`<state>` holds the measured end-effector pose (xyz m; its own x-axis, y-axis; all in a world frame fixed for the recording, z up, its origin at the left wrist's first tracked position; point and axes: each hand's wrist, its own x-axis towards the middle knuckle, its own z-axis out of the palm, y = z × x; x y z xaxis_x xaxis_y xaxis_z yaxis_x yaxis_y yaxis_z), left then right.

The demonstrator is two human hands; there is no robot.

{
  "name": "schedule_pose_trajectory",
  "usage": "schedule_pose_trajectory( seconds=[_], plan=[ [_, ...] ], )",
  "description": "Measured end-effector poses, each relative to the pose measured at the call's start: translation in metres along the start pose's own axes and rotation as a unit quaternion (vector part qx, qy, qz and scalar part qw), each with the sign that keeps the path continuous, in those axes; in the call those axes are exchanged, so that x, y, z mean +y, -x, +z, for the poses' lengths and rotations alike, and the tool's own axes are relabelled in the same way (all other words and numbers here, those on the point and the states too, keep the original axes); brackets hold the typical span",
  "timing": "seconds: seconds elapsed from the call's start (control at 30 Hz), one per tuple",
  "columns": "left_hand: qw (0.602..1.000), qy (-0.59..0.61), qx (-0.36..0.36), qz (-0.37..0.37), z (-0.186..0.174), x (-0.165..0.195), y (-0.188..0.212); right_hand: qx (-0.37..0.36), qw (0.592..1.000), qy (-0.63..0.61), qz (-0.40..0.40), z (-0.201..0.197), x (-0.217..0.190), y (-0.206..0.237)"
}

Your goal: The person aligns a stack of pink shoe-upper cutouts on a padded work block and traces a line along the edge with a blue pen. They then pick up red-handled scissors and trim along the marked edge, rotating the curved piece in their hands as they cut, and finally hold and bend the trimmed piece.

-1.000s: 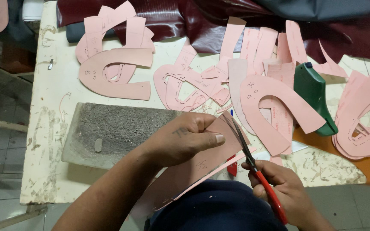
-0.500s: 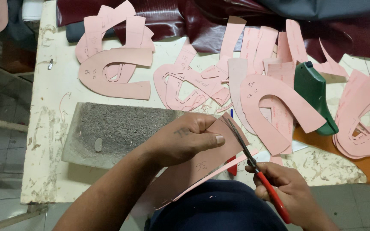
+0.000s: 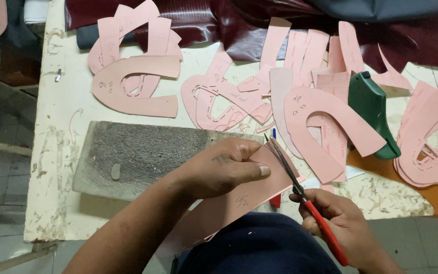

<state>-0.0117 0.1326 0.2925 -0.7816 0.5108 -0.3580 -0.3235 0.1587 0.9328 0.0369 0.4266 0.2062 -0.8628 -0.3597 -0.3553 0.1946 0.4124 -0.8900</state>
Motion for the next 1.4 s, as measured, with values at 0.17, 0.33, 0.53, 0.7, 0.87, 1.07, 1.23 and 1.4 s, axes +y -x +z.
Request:
schedule_pose_trajectory(
  seconds=[0.17,0.33,0.53,0.7,0.87,1.07,1.23,1.4],
  plan=[
    [1.0,-0.019,0.005,-0.009,-0.001,-0.001,-0.001,-0.005,0.996,-0.024,0.086,-0.003,-0.001,0.0],
    [1.0,-0.002,0.002,-0.007,-0.002,-0.007,-0.003,0.004,0.992,-0.07,0.106,-0.004,0.006,0.001],
    [1.0,-0.007,-0.009,0.011,-0.004,-0.011,-0.007,-0.01,0.993,-0.026,0.117,-0.015,0.017,-0.002],
    [1.0,-0.003,-0.022,0.012,-0.001,-0.007,-0.006,-0.05,0.997,-0.051,0.034,-0.017,0.011,-0.007],
    [0.999,-0.028,-0.013,0.012,0.0,-0.002,-0.007,-0.031,0.997,-0.055,0.044,-0.013,-0.002,-0.01],
    [0.999,-0.019,-0.027,0.02,-0.002,-0.006,-0.012,-0.014,0.988,-0.067,0.141,-0.018,-0.012,-0.011],
    [0.998,-0.049,-0.025,0.04,-0.006,-0.012,-0.016,-0.009,0.989,-0.042,0.14,-0.021,-0.015,-0.011],
    [0.998,-0.014,-0.048,0.041,-0.006,-0.017,-0.015,-0.017,0.987,-0.053,0.152,-0.024,-0.016,-0.012]
  ],
)
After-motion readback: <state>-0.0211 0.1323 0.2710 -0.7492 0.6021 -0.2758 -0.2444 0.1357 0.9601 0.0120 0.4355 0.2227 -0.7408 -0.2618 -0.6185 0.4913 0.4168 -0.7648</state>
